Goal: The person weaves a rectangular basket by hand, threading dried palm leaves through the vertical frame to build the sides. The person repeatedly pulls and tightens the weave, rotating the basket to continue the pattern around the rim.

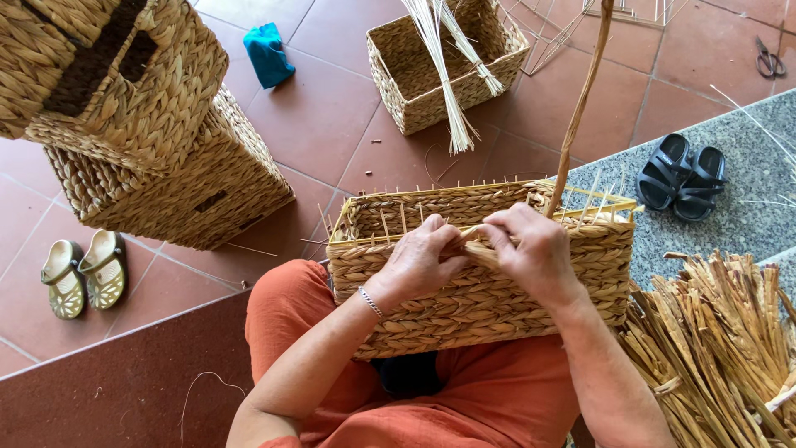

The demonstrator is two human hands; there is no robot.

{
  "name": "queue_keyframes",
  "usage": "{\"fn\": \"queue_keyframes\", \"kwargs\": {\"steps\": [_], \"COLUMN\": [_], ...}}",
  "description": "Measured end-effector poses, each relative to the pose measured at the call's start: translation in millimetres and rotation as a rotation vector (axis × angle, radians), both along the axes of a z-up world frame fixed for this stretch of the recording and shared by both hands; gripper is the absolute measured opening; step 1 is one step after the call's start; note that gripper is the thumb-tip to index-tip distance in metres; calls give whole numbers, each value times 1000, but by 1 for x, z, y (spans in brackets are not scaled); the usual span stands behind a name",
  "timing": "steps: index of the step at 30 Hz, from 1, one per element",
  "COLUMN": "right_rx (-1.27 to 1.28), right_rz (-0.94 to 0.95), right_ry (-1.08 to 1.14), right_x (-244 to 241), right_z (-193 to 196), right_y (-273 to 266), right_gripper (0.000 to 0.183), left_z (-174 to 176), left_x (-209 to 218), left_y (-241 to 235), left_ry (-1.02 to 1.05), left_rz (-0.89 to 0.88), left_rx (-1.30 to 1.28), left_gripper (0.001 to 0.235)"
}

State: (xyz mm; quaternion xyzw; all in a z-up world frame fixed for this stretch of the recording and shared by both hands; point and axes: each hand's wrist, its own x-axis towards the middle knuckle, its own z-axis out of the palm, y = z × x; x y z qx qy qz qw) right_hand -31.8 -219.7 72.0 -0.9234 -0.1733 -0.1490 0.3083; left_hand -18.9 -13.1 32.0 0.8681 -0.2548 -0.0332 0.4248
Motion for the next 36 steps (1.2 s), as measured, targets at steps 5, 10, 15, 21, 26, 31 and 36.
{"fn": "queue_keyframes", "kwargs": {"steps": [5,10,15,21,26,31,36], "right_rx": [39,85,-136,-127,-60,-71,-732], "right_rz": [-115,-117,-189,-164,-245,-489,-498], "right_ry": [246,199,76,77,377,697,-350], "right_x": [5,1,6,-17,-29,-45,-71], "right_z": [-1,-11,-29,-42,-35,-5,-12], "right_y": [-11,-14,-8,-14,-39,-97,-112], "right_gripper": [13,33,43,41,30,36,32], "left_z": [-4,-9,-18,-38,-34,-13,0], "left_x": [-1,-2,-8,13,32,54,79], "left_y": [-17,-3,7,-6,-21,-7,-4], "left_ry": [-43,-450,-623,-266,-290,-556,242], "left_rz": [123,-41,-147,-70,-22,-18,-171], "left_rx": [104,121,160,168,292,284,323], "left_gripper": [20,22,20,6,7,19,19]}}
